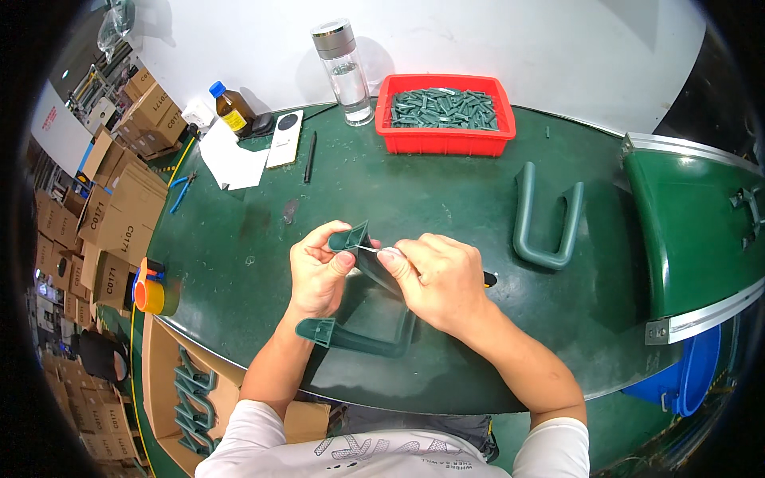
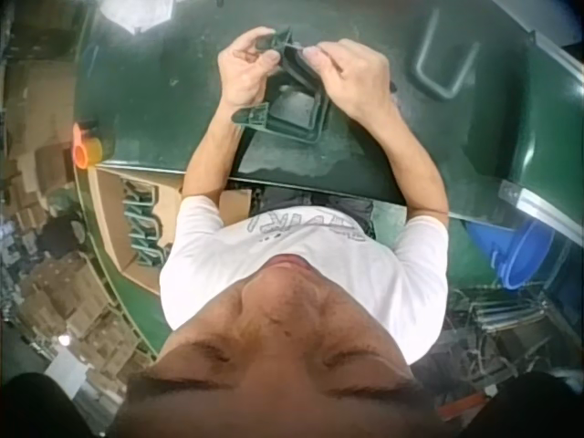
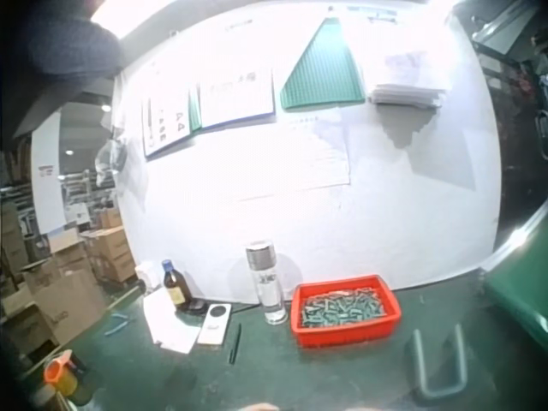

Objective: Using a small tool to trim or clean excess material from green U-shaped plastic molded parts.

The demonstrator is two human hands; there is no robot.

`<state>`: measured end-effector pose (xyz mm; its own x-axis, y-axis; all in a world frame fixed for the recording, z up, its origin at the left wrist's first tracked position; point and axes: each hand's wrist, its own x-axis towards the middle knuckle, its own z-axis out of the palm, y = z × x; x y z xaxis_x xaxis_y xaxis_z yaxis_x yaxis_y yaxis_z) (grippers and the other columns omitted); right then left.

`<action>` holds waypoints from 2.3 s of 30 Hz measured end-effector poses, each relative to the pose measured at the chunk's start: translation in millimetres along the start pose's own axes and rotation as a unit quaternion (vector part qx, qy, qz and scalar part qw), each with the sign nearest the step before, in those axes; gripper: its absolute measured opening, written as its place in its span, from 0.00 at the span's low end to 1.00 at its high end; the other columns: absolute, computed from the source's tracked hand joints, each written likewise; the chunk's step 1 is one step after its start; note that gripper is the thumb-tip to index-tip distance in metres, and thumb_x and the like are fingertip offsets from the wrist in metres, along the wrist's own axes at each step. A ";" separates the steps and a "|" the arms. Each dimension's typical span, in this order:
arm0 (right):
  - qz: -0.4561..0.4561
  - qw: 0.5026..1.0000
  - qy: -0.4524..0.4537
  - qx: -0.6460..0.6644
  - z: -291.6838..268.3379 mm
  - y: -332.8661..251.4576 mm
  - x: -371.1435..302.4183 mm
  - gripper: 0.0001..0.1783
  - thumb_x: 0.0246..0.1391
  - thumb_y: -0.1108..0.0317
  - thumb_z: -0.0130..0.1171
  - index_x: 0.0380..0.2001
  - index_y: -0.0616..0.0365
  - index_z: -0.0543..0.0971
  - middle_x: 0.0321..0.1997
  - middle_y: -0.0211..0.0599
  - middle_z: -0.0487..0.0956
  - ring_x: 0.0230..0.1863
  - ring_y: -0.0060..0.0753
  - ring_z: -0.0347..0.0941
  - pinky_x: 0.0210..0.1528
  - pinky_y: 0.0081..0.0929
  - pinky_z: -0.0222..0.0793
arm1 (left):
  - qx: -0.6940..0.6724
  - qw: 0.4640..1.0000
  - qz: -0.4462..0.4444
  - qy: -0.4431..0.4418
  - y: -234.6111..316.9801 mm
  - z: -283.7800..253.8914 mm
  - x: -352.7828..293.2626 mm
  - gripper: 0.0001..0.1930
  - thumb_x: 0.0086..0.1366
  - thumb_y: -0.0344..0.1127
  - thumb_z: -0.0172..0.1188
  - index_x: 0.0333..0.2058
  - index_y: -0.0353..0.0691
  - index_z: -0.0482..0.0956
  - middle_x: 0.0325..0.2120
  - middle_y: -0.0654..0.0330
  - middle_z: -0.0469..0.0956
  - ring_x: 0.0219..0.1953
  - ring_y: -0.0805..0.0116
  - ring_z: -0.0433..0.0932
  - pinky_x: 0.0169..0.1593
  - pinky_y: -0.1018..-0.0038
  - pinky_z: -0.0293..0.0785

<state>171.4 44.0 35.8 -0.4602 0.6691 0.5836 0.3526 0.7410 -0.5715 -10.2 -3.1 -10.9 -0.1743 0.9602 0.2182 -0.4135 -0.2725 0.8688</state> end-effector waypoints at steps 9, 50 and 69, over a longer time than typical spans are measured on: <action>-0.020 1.000 0.009 -0.008 1.3 3.9 -0.3 0.11 0.51 0.65 0.61 0.23 0.63 0.79 0.13 0.37 0.67 0.15 0.33 0.64 0.19 0.29 0.60 | -0.005 1.000 0.014 0.004 1.8 2.5 -2.2 0.20 0.53 0.26 0.67 0.45 0.29 0.72 0.35 0.49 0.79 0.38 0.65 0.80 0.42 0.73 0.78; 0.006 0.991 -0.003 0.132 -6.5 5.1 -3.0 0.08 0.49 0.73 0.61 0.32 0.66 0.79 0.27 0.40 0.77 0.25 0.31 0.74 0.27 0.24 0.68 | -0.199 0.940 -0.273 -0.044 3.0 23.1 -4.5 0.16 0.63 0.43 0.57 0.43 0.37 0.71 0.34 0.59 0.77 0.39 0.65 0.79 0.42 0.69 0.80; 0.009 1.000 -0.009 0.026 2.7 -0.6 -5.0 0.15 0.53 0.60 0.59 0.23 0.61 0.78 0.15 0.37 0.71 0.17 0.37 0.69 0.20 0.31 0.64 | -0.202 0.979 0.003 0.016 -7.6 10.6 -5.7 0.15 0.52 0.26 0.67 0.38 0.41 0.72 0.42 0.56 0.77 0.46 0.60 0.76 0.57 0.59 0.68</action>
<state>171.3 40.0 31.7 -0.4688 0.6804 0.5633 0.3187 0.7250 -0.6105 3.4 -5.9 -14.0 -0.2034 0.9579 0.2025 -0.7306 -0.2862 0.6199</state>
